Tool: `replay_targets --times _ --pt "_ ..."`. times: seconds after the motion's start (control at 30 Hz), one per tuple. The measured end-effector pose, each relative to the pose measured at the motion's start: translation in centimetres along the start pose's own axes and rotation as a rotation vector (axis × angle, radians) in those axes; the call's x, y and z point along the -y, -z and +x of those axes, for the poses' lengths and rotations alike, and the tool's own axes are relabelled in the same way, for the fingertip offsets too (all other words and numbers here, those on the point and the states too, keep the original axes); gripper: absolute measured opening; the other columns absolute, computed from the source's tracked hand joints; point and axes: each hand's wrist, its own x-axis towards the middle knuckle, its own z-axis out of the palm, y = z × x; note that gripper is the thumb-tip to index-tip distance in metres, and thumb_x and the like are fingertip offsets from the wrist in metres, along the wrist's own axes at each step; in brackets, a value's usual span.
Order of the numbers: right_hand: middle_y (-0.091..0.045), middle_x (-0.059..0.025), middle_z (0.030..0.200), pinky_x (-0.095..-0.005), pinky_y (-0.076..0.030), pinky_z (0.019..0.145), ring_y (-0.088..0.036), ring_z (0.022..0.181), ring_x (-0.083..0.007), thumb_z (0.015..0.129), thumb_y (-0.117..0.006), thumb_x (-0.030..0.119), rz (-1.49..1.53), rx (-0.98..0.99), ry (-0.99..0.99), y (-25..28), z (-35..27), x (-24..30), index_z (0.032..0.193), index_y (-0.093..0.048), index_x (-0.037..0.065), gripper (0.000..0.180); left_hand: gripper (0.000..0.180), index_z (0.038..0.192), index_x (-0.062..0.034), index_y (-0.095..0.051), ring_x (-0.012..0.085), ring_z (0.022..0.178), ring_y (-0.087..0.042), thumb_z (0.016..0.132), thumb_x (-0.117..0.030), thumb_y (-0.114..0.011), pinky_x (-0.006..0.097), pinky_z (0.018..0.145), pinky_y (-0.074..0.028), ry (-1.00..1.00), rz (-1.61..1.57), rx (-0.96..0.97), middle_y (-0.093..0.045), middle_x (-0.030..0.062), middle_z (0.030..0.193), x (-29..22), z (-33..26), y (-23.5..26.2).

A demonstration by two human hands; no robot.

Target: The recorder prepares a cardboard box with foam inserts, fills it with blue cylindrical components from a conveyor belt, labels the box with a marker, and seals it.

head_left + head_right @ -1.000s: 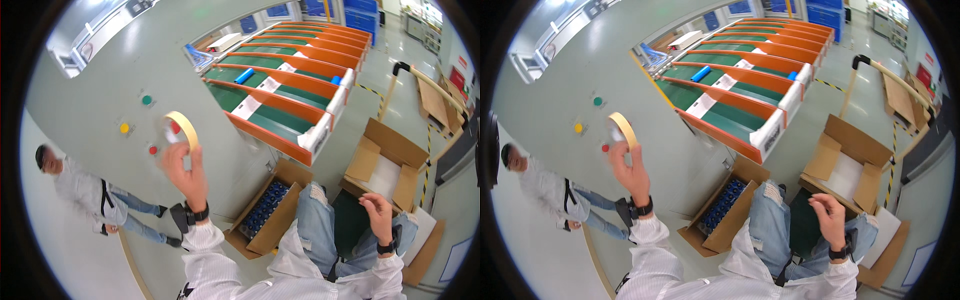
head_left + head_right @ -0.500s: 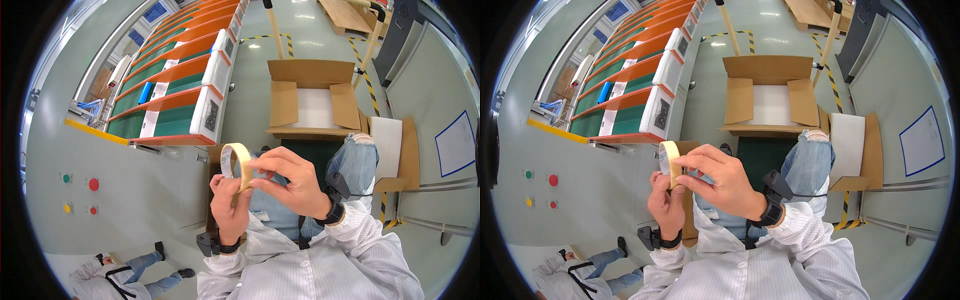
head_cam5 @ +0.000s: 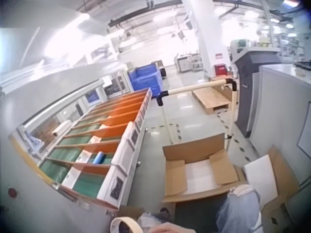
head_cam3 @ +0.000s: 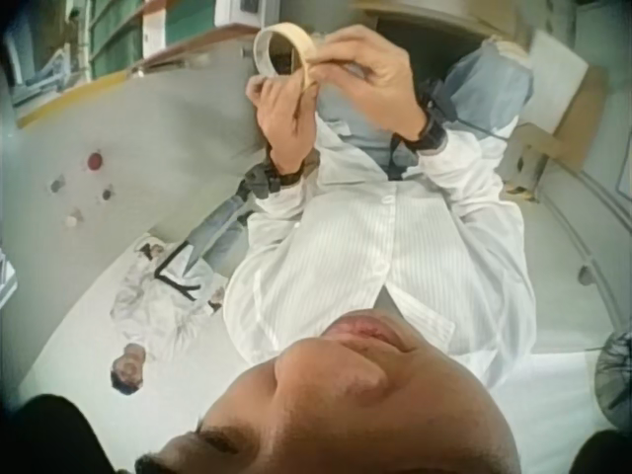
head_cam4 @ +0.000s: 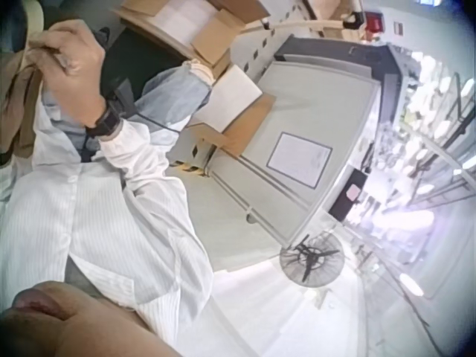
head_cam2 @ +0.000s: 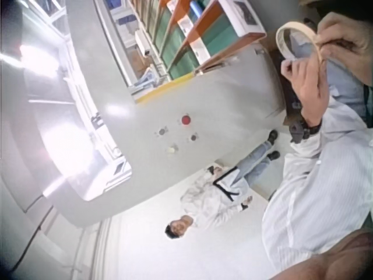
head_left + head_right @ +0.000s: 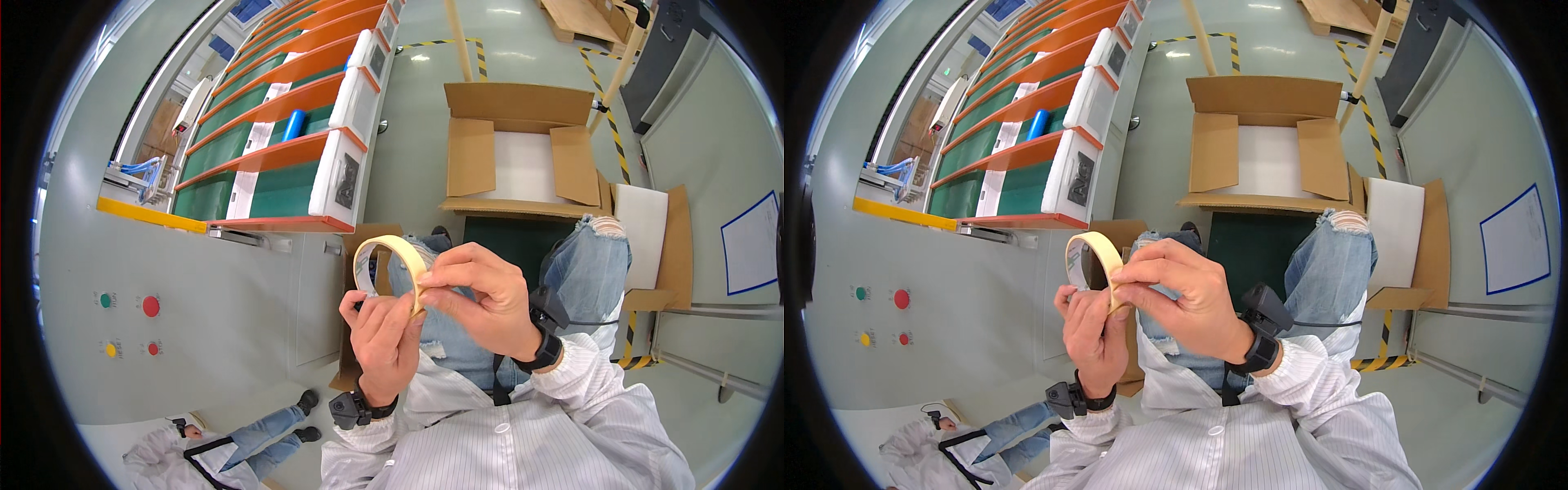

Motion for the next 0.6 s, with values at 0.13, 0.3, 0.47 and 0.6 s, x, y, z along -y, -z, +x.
replay_targets --times 0.13,0.3,0.47,0.6 --pt "-0.064 -0.0069 0.087 -0.0258 -0.051 0.066 -0.063 0.076 -0.0169 0.077 -0.073 0.001 0.002 0.056 -0.022 0.3 0.4 -0.3 0.090 -0.070 0.004 0.015 0.023 0.100 0.0007 -0.065 0.0207 0.070 -0.057 0.078 -0.004 -0.069 0.039 0.087 -0.033 -0.063 -0.005 0.028 -0.063 0.0062 0.078 0.4 0.3 0.4" --pt "-0.064 -0.0069 0.087 -0.0254 -0.051 0.065 -0.063 0.074 -0.0165 0.077 -0.073 0.000 -0.014 0.099 -0.016 0.2 0.8 -0.6 0.089 -0.069 0.004 0.014 0.023 0.099 0.0013 -0.065 0.0209 0.070 -0.057 0.078 -0.004 -0.069 0.039 0.085 -0.034 -0.015 -0.058 0.034 -0.062 0.0065 0.077 0.8 -0.2 0.2" --pt "-0.064 -0.0074 0.086 -0.0252 -0.051 0.064 -0.063 0.074 -0.0169 0.077 -0.073 -0.001 0.088 0.010 -0.101 -0.6 0.9 0.0 0.089 -0.068 0.004 0.014 0.022 0.099 0.0013 -0.065 0.0211 0.070 -0.058 0.078 -0.004 -0.069 0.039 0.084 -0.035 0.021 -0.098 0.003 -0.062 0.0068 0.078 0.7 -0.1 0.3" --pt "-0.064 -0.0085 0.086 -0.0260 -0.051 0.063 -0.063 0.073 -0.0182 0.076 -0.073 0.000 -0.068 0.100 0.047 -0.2 0.9 -0.4 0.090 -0.068 0.004 0.015 0.022 0.099 0.0009 -0.065 0.0211 0.070 -0.058 0.078 -0.005 -0.069 0.040 0.085 -0.035 -0.006 -0.053 0.024 -0.063 0.0068 0.078 0.7 -0.3 0.9"
